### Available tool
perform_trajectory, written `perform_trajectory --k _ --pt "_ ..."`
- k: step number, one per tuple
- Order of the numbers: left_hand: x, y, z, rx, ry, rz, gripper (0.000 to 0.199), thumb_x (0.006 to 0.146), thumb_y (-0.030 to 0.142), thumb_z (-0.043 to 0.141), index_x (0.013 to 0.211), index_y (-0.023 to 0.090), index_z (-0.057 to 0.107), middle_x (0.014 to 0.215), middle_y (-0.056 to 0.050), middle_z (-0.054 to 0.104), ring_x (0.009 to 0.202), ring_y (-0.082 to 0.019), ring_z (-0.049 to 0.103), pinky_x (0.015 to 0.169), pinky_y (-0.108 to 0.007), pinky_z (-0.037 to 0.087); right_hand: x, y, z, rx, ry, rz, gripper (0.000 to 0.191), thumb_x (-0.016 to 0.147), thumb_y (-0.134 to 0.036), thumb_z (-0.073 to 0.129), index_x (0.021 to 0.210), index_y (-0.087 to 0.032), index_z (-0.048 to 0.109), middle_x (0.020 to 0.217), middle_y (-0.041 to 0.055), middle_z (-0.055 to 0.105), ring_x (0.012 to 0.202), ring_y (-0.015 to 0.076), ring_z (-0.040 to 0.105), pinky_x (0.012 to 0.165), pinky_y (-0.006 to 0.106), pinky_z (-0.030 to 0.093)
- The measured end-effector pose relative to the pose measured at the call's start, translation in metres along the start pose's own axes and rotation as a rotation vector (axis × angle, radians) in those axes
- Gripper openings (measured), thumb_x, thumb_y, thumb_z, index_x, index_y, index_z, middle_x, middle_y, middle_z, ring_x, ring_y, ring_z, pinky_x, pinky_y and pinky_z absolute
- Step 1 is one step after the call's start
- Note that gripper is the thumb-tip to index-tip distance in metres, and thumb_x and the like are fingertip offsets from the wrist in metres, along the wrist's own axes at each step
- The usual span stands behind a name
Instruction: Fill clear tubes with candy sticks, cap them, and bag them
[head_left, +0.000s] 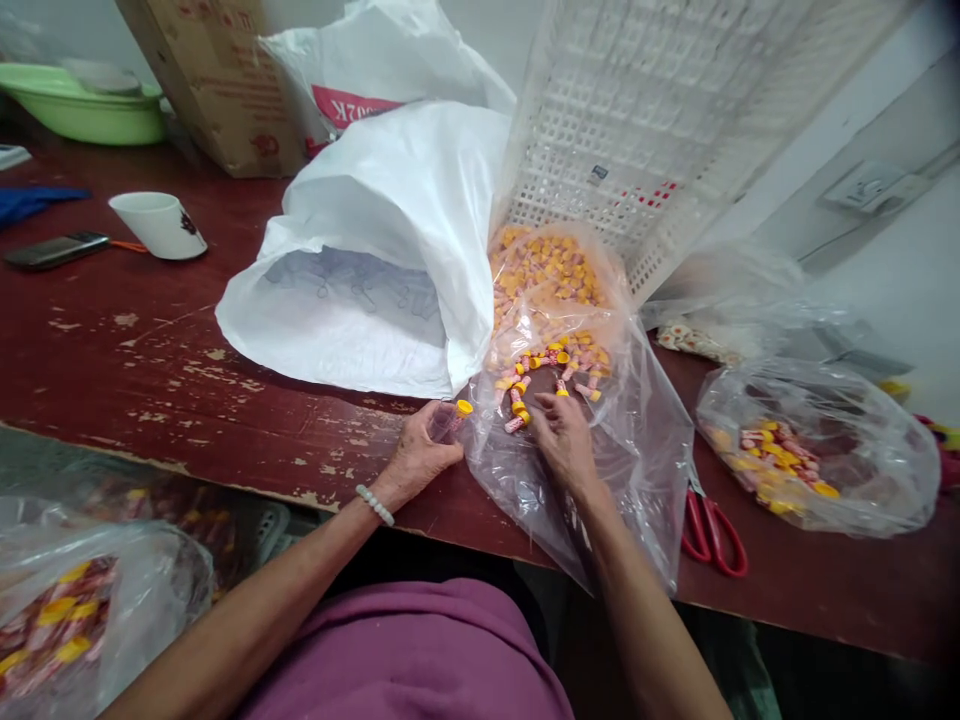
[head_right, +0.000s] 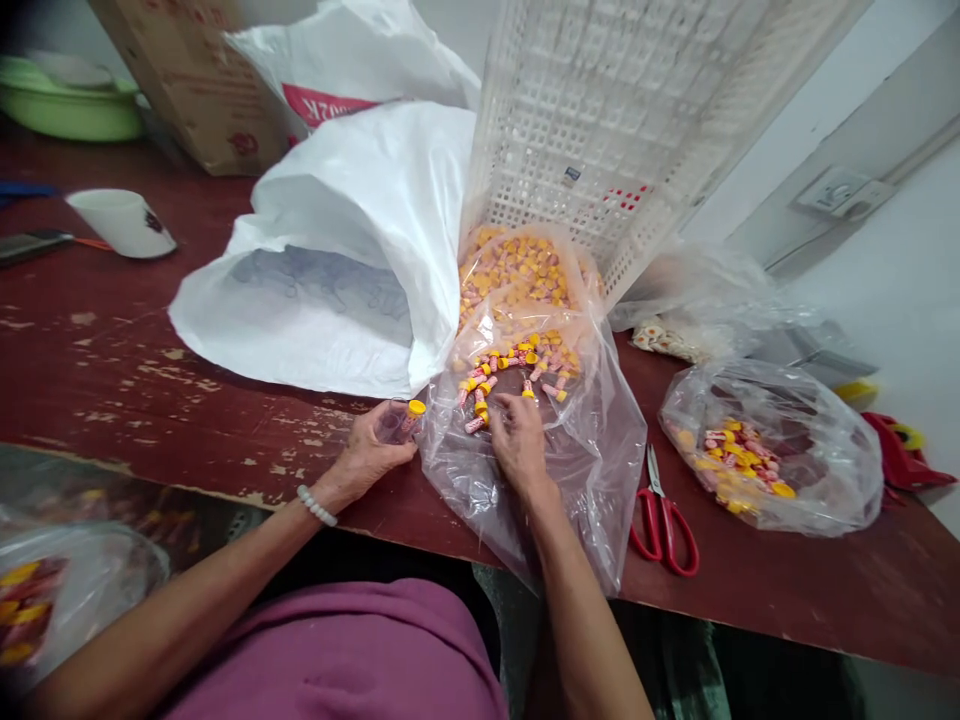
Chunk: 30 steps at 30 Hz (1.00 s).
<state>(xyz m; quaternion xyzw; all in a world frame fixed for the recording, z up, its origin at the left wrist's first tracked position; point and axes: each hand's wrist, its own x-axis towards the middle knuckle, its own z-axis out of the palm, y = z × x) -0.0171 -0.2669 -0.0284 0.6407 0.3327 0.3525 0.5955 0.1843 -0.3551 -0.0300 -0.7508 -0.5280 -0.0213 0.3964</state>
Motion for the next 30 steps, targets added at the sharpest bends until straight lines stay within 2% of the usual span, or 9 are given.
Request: perform_trajectory --k 4,10,12,15,19,22,26,28,30 --pt "-0.001 0.002 -0.003 0.011 -0.024 -0.017 0.032 0.055 0.008 0.061 0.086 0.013 0.057 0.078 -0.001 0.06 0.069 -0.012 0.054 0.064 -0.022 0.042 -0.006 -0.005 0.007 -0.207 -0.242 -0.091 0.03 0.086 -0.034 0.053 0.113 -0.023 0.061 0.102 0.0103 0.057 0.094 0.0227 0.054 0.085 0.038 0.045" --pt "-0.003 0.01 -0.005 0.029 -0.031 -0.045 0.033 0.054 0.007 0.06 0.086 0.013 0.058 0.077 0.0 0.061 0.069 -0.011 0.054 0.066 -0.022 0.042 0.001 -0.001 0.01 -0.279 -0.344 -0.086 0.019 0.089 -0.03 0.051 0.099 -0.019 0.063 0.097 0.0111 0.058 0.092 0.0226 0.054 0.084 0.037 0.045" --pt "-0.004 0.011 -0.007 0.012 -0.04 -0.056 0.033 0.054 0.007 0.06 0.086 0.013 0.058 0.076 0.001 0.061 0.068 -0.011 0.054 0.065 -0.022 0.041 0.003 -0.001 0.005 -0.244 -0.334 -0.047 0.019 0.089 -0.03 0.05 0.097 -0.017 0.062 0.094 0.0106 0.06 0.09 0.0226 0.055 0.082 0.037 0.045" --pt "-0.005 0.012 -0.008 0.0 -0.061 -0.052 0.031 0.055 0.007 0.06 0.085 0.013 0.057 0.076 0.001 0.06 0.068 -0.01 0.054 0.064 -0.021 0.041 0.001 -0.016 -0.005 0.0 -0.249 0.006 0.021 0.091 -0.034 0.047 0.097 -0.017 0.059 0.091 0.0077 0.063 0.085 0.0199 0.058 0.078 0.035 0.047" --pt "-0.007 0.011 -0.009 0.022 -0.117 -0.015 0.032 0.056 0.005 0.06 0.086 0.013 0.056 0.075 0.001 0.059 0.066 -0.01 0.052 0.063 -0.021 0.041 -0.005 -0.061 -0.017 0.268 -0.208 -0.167 0.016 0.088 -0.033 0.054 0.096 -0.022 0.062 0.092 0.0041 0.063 0.087 0.0165 0.059 0.078 0.031 0.047" --pt "-0.009 0.011 -0.01 0.071 -0.168 0.023 0.032 0.057 0.006 0.061 0.088 0.013 0.056 0.074 0.002 0.058 0.066 -0.01 0.052 0.063 -0.021 0.041 -0.006 -0.089 -0.02 0.263 -0.278 -0.296 0.012 0.087 -0.027 0.057 0.095 -0.022 0.064 0.089 0.0043 0.06 0.085 0.0156 0.058 0.077 0.029 0.048" --pt "-0.01 0.008 -0.011 0.111 -0.177 0.097 0.024 0.059 0.006 0.06 0.081 0.013 0.056 0.072 0.002 0.056 0.065 -0.01 0.05 0.06 -0.02 0.039 -0.002 -0.1 -0.023 0.212 -0.346 -0.357 0.02 0.086 -0.028 0.058 0.106 -0.023 0.062 0.096 0.0052 0.061 0.087 0.0162 0.058 0.076 0.029 0.049" --pt "-0.01 0.008 -0.011 0.075 -0.176 0.097 0.023 0.059 0.005 0.06 0.08 0.013 0.056 0.073 0.002 0.057 0.066 -0.01 0.05 0.06 -0.02 0.039 0.0 -0.099 -0.025 0.233 -0.276 -0.342 0.027 0.086 -0.028 0.059 0.112 -0.023 0.058 0.102 0.0056 0.06 0.086 0.016 0.058 0.076 0.03 0.049" --pt "-0.01 0.009 -0.011 0.019 -0.176 0.066 0.026 0.058 0.005 0.059 0.083 0.013 0.056 0.075 0.002 0.057 0.066 -0.009 0.05 0.061 -0.019 0.039 -0.002 -0.097 -0.024 0.254 -0.142 -0.287 0.021 0.087 -0.023 0.054 0.108 -0.023 0.058 0.1 0.0051 0.059 0.085 0.0156 0.057 0.074 0.03 0.049"
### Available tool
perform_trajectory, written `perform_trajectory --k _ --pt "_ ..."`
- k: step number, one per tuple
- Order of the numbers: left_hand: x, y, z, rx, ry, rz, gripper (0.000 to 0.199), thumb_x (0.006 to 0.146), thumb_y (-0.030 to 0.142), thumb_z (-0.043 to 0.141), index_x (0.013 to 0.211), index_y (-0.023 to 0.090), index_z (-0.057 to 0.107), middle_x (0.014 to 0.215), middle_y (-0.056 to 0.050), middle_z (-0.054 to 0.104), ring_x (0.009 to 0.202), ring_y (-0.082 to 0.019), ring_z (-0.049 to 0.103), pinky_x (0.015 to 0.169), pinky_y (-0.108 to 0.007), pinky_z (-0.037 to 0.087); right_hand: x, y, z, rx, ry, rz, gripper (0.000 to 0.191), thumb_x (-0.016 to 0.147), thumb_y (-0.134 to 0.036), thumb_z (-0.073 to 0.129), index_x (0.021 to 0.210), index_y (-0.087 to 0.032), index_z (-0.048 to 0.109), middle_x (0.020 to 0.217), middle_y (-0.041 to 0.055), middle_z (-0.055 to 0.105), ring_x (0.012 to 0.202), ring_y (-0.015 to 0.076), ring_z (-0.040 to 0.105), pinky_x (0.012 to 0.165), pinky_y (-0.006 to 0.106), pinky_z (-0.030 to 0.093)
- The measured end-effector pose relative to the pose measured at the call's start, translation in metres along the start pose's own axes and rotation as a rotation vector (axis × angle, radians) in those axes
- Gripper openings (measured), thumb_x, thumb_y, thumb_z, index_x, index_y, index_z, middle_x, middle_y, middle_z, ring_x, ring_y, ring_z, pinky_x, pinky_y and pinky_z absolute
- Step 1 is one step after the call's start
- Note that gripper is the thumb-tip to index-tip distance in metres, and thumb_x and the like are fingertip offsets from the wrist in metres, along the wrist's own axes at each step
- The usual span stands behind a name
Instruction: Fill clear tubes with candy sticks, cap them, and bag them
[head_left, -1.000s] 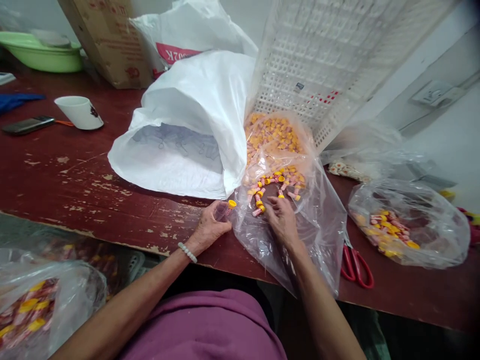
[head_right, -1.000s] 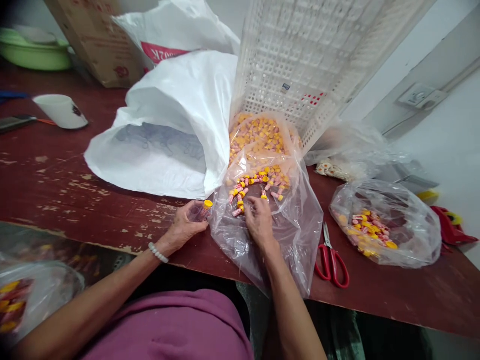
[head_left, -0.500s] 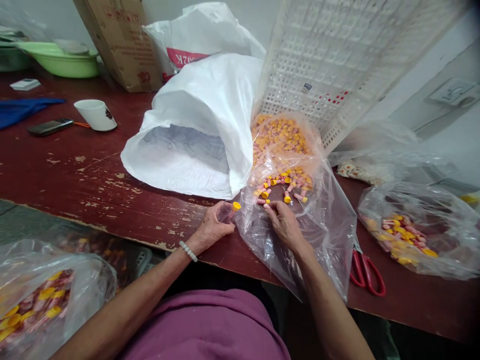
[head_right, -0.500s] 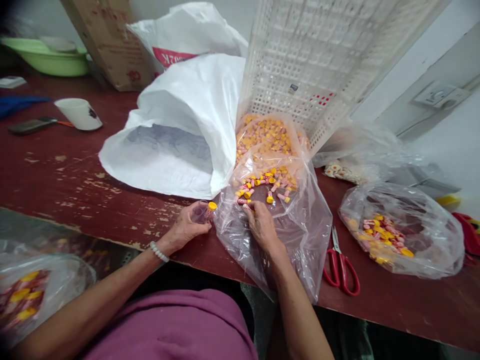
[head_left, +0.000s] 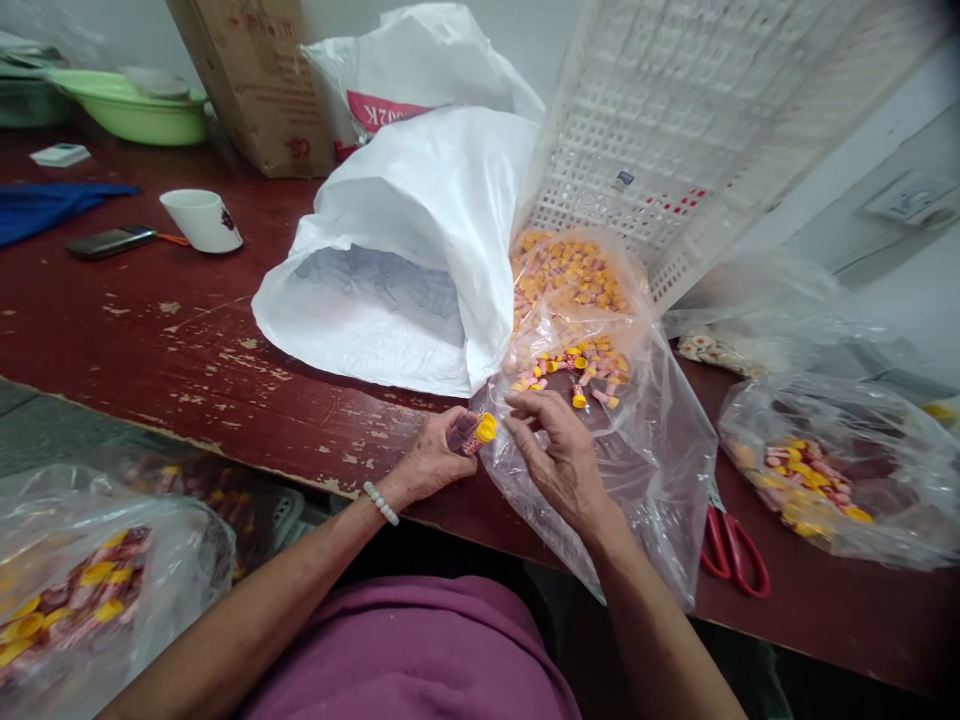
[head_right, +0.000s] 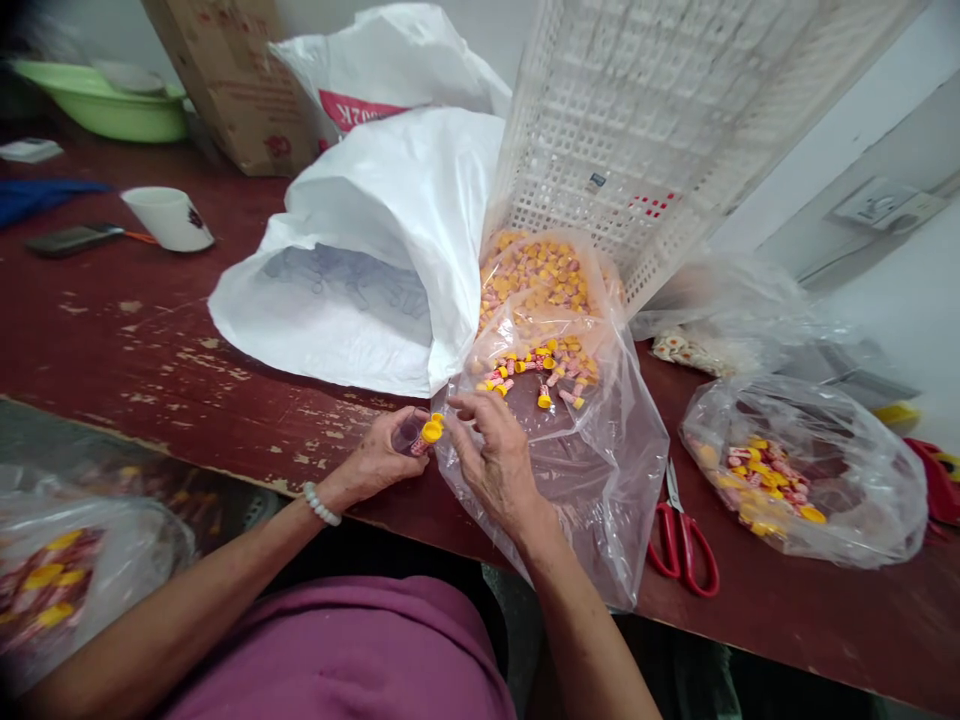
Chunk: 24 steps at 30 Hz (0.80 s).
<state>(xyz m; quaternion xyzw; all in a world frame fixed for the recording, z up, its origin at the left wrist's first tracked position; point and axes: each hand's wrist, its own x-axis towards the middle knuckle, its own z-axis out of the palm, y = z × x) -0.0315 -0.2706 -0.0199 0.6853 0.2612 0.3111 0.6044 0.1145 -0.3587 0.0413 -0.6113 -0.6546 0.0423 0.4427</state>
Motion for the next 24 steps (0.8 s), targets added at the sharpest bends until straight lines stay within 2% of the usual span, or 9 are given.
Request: perform_trajectory --k 3,6,8,11,13,17,19,21,24 --pt "-0.001 0.002 0.001 -0.029 0.024 -0.053 0.032 0.055 0.004 0.058 0.086 0.013 0.057 0.074 0.003 0.058 0.065 -0.009 0.051 0.061 -0.02 0.039 -0.01 -0.001 0.012 -0.07 0.098 -0.006 0.023 0.085 -0.009 0.045 0.095 -0.022 0.061 0.094 0.0053 0.057 0.091 0.018 0.054 0.079 0.034 0.047" --pt "-0.001 0.002 0.001 0.022 0.031 -0.066 0.033 0.051 0.002 0.058 0.082 0.013 0.058 0.071 0.003 0.058 0.064 -0.01 0.05 0.058 -0.02 0.038 -0.02 -0.003 0.027 -0.165 -0.027 -0.077 0.034 0.078 -0.003 0.042 0.096 -0.023 0.064 0.098 0.0067 0.057 0.092 0.0204 0.052 0.08 0.037 0.045" --pt "-0.001 0.0 0.001 0.04 0.038 -0.062 0.034 0.049 0.001 0.057 0.081 0.013 0.058 0.07 0.004 0.058 0.063 -0.009 0.05 0.056 -0.019 0.038 -0.022 0.003 0.028 -0.154 -0.085 -0.081 0.039 0.075 -0.001 0.041 0.095 -0.024 0.065 0.097 0.0059 0.057 0.091 0.0197 0.052 0.079 0.036 0.045" --pt "0.0 -0.003 -0.002 -0.025 0.085 -0.133 0.039 0.049 0.002 0.056 0.085 0.014 0.058 0.073 0.002 0.06 0.061 -0.01 0.052 0.049 -0.018 0.039 -0.012 0.033 0.013 -0.113 0.032 0.02 0.039 0.076 -0.002 0.039 0.095 -0.024 0.064 0.094 0.0048 0.058 0.09 0.0181 0.054 0.08 0.035 0.046" --pt "0.001 -0.003 -0.006 -0.096 0.107 -0.212 0.041 0.05 0.004 0.058 0.09 0.014 0.056 0.077 0.0 0.062 0.06 -0.011 0.054 0.043 -0.018 0.039 -0.003 0.062 0.003 -0.184 0.109 0.115 0.031 0.078 -0.007 0.042 0.096 -0.022 0.064 0.093 0.0058 0.06 0.092 0.0194 0.055 0.083 0.037 0.046" --pt "0.0 0.003 -0.012 -0.2 0.101 -0.279 0.044 0.051 0.007 0.064 0.093 0.014 0.054 0.078 -0.001 0.063 0.058 -0.012 0.058 0.04 -0.019 0.042 0.002 0.112 0.004 -0.32 -0.093 0.127 0.02 0.08 -0.02 0.055 0.095 -0.021 0.067 0.103 0.0091 0.061 0.097 0.0228 0.055 0.088 0.041 0.044" --pt "-0.001 0.008 -0.011 -0.265 0.093 -0.308 0.047 0.05 0.008 0.067 0.095 0.014 0.053 0.077 0.0 0.063 0.057 -0.012 0.059 0.039 -0.019 0.043 -0.002 0.123 0.01 -0.337 -0.113 0.141 0.018 0.084 -0.025 0.053 0.093 -0.02 0.068 0.097 0.0093 0.063 0.093 0.0221 0.056 0.087 0.041 0.044" --pt "-0.001 0.012 -0.01 -0.308 0.082 -0.334 0.05 0.05 0.009 0.069 0.096 0.014 0.052 0.078 0.0 0.062 0.056 -0.012 0.059 0.037 -0.018 0.043 -0.005 0.123 0.012 -0.321 -0.062 0.189 0.021 0.087 -0.03 0.049 0.093 -0.019 0.067 0.089 0.009 0.065 0.088 0.0218 0.057 0.085 0.041 0.044" --pt "0.0 0.014 -0.006 -0.279 0.066 -0.355 0.049 0.049 0.01 0.069 0.095 0.014 0.052 0.08 -0.001 0.062 0.055 -0.011 0.057 0.035 -0.017 0.04 -0.004 0.098 0.003 -0.207 0.053 0.243 0.025 0.088 -0.035 0.05 0.099 -0.018 0.065 0.093 0.009 0.065 0.087 0.0213 0.058 0.082 0.04 0.046"
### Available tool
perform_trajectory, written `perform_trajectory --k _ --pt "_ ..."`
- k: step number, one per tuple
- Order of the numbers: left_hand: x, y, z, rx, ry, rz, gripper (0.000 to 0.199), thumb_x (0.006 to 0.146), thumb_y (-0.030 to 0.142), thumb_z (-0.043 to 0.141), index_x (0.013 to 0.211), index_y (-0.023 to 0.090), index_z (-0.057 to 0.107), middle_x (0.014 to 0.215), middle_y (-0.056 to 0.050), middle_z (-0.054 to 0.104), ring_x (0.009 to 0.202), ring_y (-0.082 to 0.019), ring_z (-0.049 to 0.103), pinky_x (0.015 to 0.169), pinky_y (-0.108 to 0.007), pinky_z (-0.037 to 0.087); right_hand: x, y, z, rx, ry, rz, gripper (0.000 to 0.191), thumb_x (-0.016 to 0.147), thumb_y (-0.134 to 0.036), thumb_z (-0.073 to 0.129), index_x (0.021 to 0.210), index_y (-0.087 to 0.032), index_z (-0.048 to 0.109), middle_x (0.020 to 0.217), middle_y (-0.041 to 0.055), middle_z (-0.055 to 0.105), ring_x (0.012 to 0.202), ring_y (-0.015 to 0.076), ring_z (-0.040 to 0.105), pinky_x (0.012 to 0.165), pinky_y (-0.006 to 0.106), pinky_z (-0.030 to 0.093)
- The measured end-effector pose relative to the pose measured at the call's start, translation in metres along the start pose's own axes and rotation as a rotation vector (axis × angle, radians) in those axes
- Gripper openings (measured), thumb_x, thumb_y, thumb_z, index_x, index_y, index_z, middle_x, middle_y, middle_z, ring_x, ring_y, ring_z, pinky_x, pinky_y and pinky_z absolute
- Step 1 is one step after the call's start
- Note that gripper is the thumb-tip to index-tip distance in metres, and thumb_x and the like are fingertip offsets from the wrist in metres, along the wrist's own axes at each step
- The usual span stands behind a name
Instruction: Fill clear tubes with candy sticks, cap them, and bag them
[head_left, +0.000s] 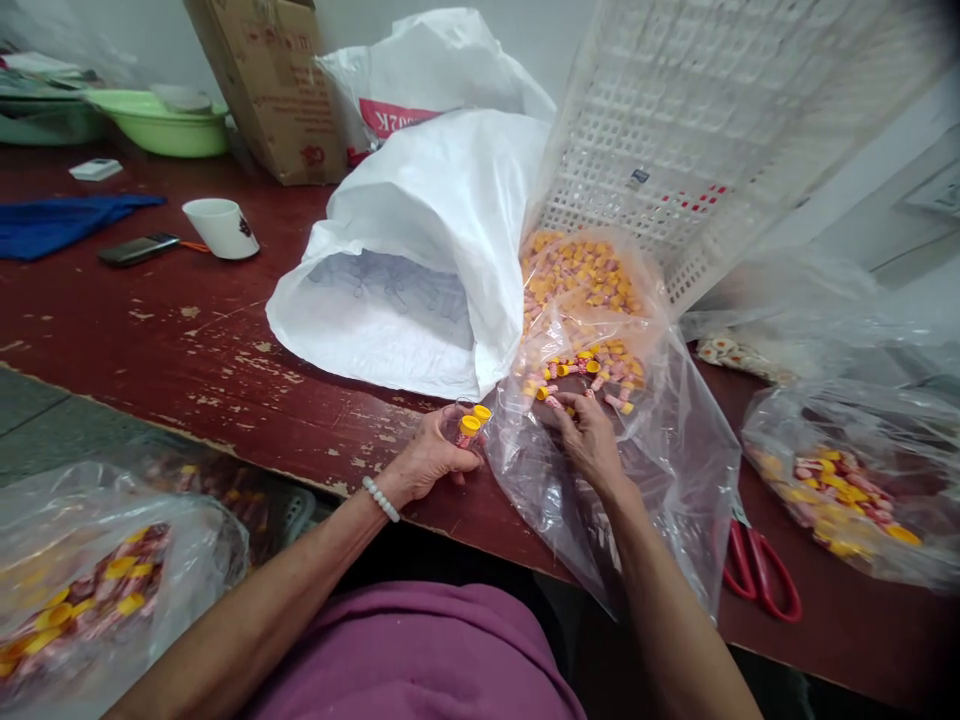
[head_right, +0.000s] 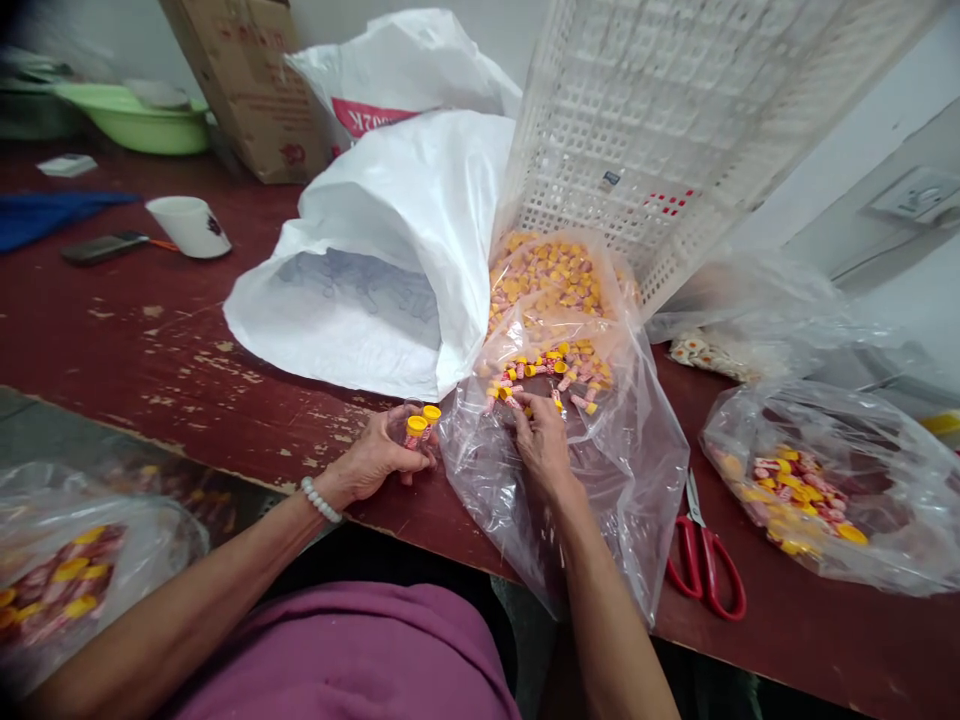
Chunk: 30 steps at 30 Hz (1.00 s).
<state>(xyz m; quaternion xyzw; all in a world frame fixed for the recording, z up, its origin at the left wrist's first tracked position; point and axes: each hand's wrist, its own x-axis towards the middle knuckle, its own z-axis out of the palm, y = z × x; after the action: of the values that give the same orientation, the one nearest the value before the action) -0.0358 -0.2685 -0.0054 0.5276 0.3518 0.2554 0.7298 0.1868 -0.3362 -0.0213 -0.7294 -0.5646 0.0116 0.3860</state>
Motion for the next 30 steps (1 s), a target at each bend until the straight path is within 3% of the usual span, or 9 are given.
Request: perform_trajectory --k 2,6,9,13,17,19,23,27,30 --pt "0.001 -0.002 0.003 0.055 -0.008 0.022 0.046 0.05 0.009 0.066 0.094 0.014 0.053 0.08 0.0 0.061 0.054 -0.01 0.053 0.036 -0.017 0.04 -0.002 -0.028 -0.013 0.112 0.006 -0.044 0.022 0.088 -0.034 0.051 0.101 -0.02 0.064 0.096 0.0074 0.064 0.09 0.0198 0.059 0.083 0.038 0.047" --pt "0.002 -0.005 0.007 0.227 -0.081 0.165 0.037 0.051 0.005 0.06 0.086 0.014 0.057 0.069 0.004 0.054 0.054 -0.007 0.045 0.044 -0.017 0.037 -0.005 -0.084 -0.026 0.233 -0.132 -0.264 0.017 0.09 -0.025 0.05 0.1 -0.023 0.064 0.096 0.0052 0.062 0.092 0.0167 0.059 0.081 0.032 0.048" --pt "0.002 -0.004 0.009 0.364 -0.149 0.306 0.029 0.051 0.002 0.055 0.079 0.013 0.058 0.068 0.003 0.053 0.06 -0.008 0.045 0.052 -0.018 0.036 -0.008 -0.099 -0.027 0.22 -0.219 -0.354 0.02 0.09 -0.025 0.051 0.107 -0.024 0.061 0.098 0.0048 0.064 0.092 0.0164 0.06 0.082 0.031 0.049" --pt "0.0 -0.003 0.008 0.392 -0.181 0.348 0.027 0.052 0.001 0.051 0.075 0.014 0.054 0.069 0.003 0.051 0.062 -0.009 0.044 0.053 -0.019 0.033 -0.005 -0.087 -0.026 0.261 -0.191 -0.237 0.029 0.089 -0.034 0.053 0.116 -0.025 0.056 0.108 0.0047 0.064 0.094 0.0172 0.06 0.085 0.034 0.049" --pt "-0.004 -0.003 0.013 0.484 -0.188 0.347 0.022 0.052 0.002 0.05 0.069 0.015 0.053 0.065 0.002 0.051 0.059 -0.01 0.043 0.052 -0.02 0.031 0.004 -0.083 -0.008 0.335 0.137 0.001 0.029 0.093 -0.037 0.042 0.114 -0.023 0.056 0.104 0.006 0.063 0.09 0.017 0.06 0.08 0.035 0.05" --pt "-0.008 -0.003 0.02 0.552 -0.224 0.337 0.021 0.051 0.002 0.051 0.067 0.015 0.055 0.062 0.002 0.052 0.056 -0.01 0.042 0.05 -0.021 0.03 0.006 -0.089 0.007 0.267 0.211 -0.049 0.031 0.091 -0.037 0.046 0.116 -0.022 0.055 0.105 0.008 0.061 0.092 0.0184 0.058 0.081 0.036 0.05" --pt "-0.012 -0.003 0.025 0.395 -0.294 0.208 0.029 0.047 0.001 0.051 0.072 0.015 0.058 0.063 0.003 0.055 0.053 -0.009 0.044 0.047 -0.02 0.033 0.008 -0.078 0.021 0.187 0.123 -0.213 0.028 0.091 -0.033 0.045 0.115 -0.023 0.055 0.106 0.0077 0.06 0.096 0.0183 0.056 0.087 0.035 0.047" --pt "-0.006 -0.005 0.007 0.139 -0.115 0.021 0.033 0.049 0.005 0.056 0.08 0.016 0.056 0.065 0.004 0.055 0.048 -0.007 0.042 0.037 -0.017 0.032 0.022 -0.019 0.005 -0.021 0.252 -0.006 0.026 0.092 -0.024 0.036 0.108 -0.02 0.056 0.1 0.0075 0.061 0.095 0.0193 0.055 0.086 0.037 0.044" --pt "0.0 -0.005 -0.006 0.051 -0.057 0.013 0.029 0.05 0.006 0.061 0.076 0.015 0.054 0.07 0.001 0.058 0.051 -0.008 0.047 0.036 -0.017 0.036 0.033 0.015 0.0 -0.182 0.019 -0.064 0.02 0.082 -0.017 0.048 0.096 -0.018 0.062 0.101 0.0083 0.063 0.097 0.0221 0.054 0.089 0.039 0.041"
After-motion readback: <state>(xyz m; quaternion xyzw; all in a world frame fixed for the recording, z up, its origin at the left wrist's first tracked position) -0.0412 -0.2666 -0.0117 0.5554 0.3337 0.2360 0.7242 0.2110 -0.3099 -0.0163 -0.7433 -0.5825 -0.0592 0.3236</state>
